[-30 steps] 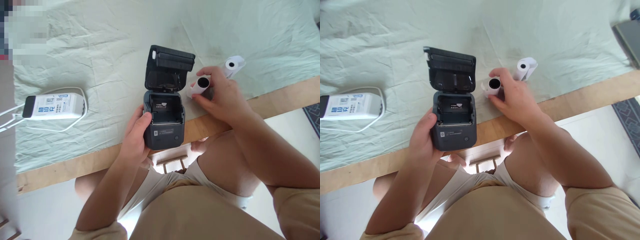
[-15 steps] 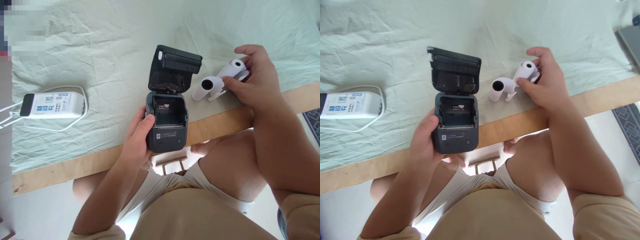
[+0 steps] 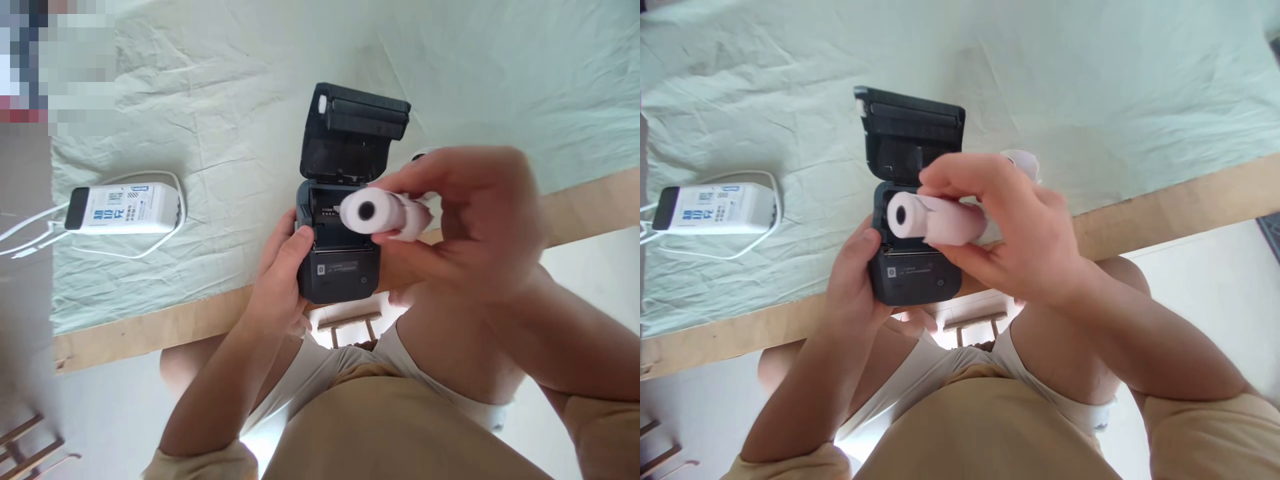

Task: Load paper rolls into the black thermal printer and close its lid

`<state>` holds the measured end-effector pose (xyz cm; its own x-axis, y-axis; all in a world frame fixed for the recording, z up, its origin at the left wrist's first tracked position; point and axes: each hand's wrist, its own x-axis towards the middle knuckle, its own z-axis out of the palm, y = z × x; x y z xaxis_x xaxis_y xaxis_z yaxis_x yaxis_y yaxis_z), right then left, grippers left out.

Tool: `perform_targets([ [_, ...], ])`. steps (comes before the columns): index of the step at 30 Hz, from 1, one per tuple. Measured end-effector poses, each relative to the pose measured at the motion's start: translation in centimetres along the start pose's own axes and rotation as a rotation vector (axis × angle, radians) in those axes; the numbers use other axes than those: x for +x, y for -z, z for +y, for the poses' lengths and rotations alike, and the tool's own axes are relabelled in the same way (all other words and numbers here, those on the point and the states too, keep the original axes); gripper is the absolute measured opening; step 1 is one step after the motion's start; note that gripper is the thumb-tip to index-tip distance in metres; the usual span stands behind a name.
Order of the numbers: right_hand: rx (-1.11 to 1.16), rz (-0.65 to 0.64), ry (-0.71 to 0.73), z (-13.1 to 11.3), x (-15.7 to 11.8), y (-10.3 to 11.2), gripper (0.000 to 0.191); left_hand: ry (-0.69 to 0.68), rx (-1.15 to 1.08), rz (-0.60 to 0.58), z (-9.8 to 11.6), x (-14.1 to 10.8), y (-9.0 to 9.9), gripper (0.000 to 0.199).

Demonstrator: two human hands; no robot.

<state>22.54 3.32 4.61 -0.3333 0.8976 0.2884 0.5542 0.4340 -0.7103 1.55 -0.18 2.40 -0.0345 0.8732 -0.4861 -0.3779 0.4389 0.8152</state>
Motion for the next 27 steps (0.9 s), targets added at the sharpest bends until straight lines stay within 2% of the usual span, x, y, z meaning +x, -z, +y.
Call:
perform_targets([
  [2,-0.007,0.148,0.158,-0.3,0.5,-1.6,0.02,-0.014,-0.002,0.004,-0.2,0.1,0.1,0.044],
  [4,-0.105,0.198,0.254,0.0,1.1,-2.6,0.021,-0.027,-0.012,-0.012,-0.4,0.1,0.2,0.043],
  [9,-0.192,0.102,0.344,1.0,1.9,-2.8,0.021,-0.072,-0.072,-0.048,-0.4,0.5,0.3,0.032],
  [13,-0.189,0.075,0.284,0.1,1.3,-2.6,0.021,-0.064,-0.073,-0.062,-0.5,0.7,0.5,0.03],
  [16,-0.198,-0.005,0.276,-0.6,0.6,-2.9,0.025,-0.087,-0.065,-0.082,-0.6,0.6,0.7,0.035],
  [19,-0.139,-0.041,0.379,-0.5,0.0,-3.1,0.022,-0.11,-0.036,-0.104,-0.4,0.1,0.7,0.055],
  [21,-0.051,0.03,0.445,0.0,-0.1,-2.9,0.011,-0.098,-0.002,-0.072,-0.3,-0.2,0.6,0.084],
  [22,-0.013,0.109,0.452,0.3,-0.1,-2.7,0.005,-0.09,0.016,-0.054,-0.2,-0.3,0.6,0.096],
  [23,0.015,0.194,0.427,0.6,0.0,-2.5,0.009,-0.09,0.022,-0.055,-0.2,-0.4,0.6,0.101],
  [25,0.043,0.302,0.317,1.0,0.2,-2.2,0.036,-0.118,0.024,-0.08,-0.3,-0.4,0.7,0.101],
  [26,0.056,0.31,0.265,1.2,0.3,-2.1,0.05,-0.102,0.033,-0.116,-0.4,-0.3,0.8,0.101],
  [27,0.074,0.294,0.226,1.4,0.4,-2.1,0.061,-0.162,0.032,-0.15,-0.5,-0.2,0.9,0.103],
])
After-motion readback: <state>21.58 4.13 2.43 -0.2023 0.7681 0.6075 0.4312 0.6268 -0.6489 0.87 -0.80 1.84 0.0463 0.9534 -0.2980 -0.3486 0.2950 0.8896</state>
